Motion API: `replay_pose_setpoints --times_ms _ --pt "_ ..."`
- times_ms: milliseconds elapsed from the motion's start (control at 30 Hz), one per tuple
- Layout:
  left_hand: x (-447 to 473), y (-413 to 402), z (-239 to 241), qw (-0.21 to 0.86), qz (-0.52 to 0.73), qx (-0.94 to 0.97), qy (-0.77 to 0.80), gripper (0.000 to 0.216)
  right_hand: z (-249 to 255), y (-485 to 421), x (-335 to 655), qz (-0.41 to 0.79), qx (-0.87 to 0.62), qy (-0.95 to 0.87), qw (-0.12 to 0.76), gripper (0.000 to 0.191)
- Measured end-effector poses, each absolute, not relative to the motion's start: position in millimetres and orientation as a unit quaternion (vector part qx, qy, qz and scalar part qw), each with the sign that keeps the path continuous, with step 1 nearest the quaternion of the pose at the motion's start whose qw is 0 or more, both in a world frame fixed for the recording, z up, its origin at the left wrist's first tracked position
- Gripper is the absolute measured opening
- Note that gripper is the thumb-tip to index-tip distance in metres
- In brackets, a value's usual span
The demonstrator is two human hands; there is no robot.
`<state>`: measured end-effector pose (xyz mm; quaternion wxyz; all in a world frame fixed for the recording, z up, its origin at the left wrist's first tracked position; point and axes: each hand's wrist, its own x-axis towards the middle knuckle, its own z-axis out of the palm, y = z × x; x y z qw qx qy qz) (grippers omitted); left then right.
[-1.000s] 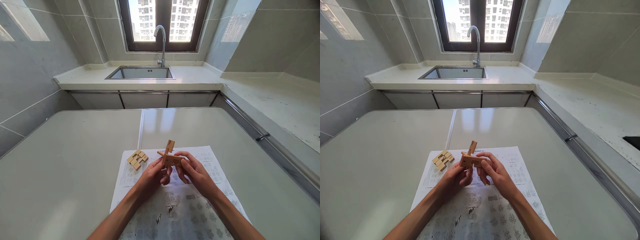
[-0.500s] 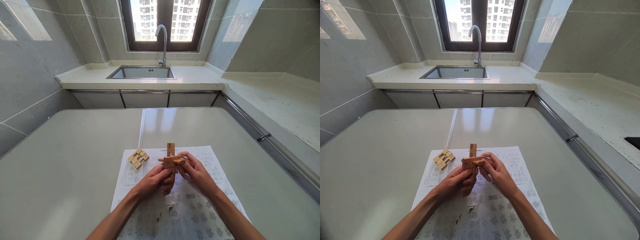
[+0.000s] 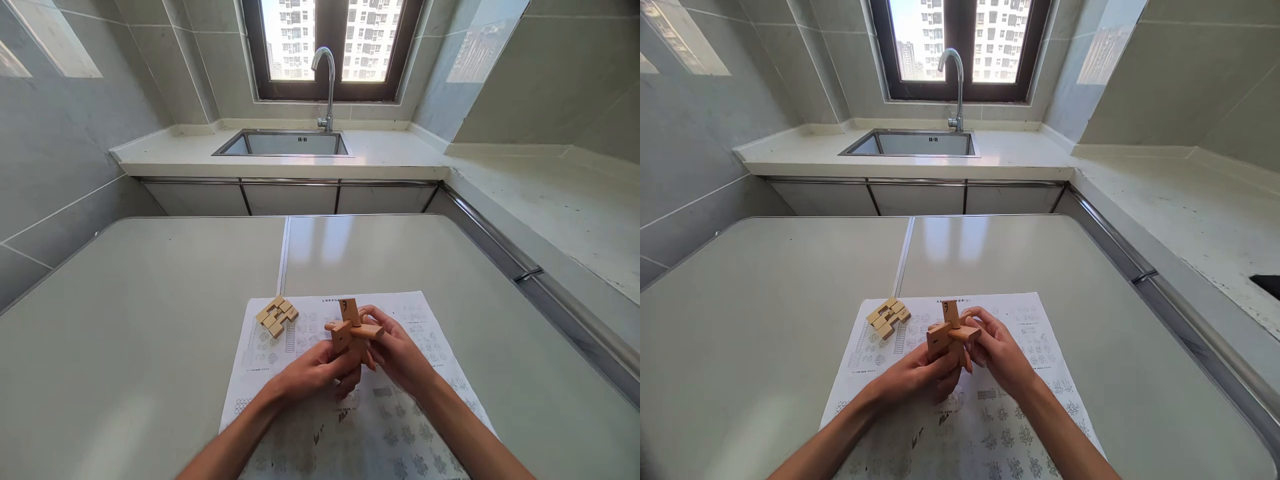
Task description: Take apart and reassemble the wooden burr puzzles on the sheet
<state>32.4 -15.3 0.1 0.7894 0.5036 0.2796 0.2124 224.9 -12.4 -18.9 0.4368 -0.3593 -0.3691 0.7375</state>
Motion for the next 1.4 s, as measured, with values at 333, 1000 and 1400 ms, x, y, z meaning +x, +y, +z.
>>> replay_pose_setpoints --times_ms 333,1000,1400 --pt "35 -12 -11 0.79 0.277 0.466 0.285 0.041 -30 0 231 0.739 -0.345 -0.231 0.53 0.019" --pt "34 -11 -10 0.791 0.287 0.452 0.295 0.04 -41 17 257 0.694 -0.257 -0.036 0.671 0.008" --pt "32 -9 -20 0.776 0.293 0.474 0.295 0.035 -30 0 230 0.659 -0.387 -0.315 0.563 0.026"
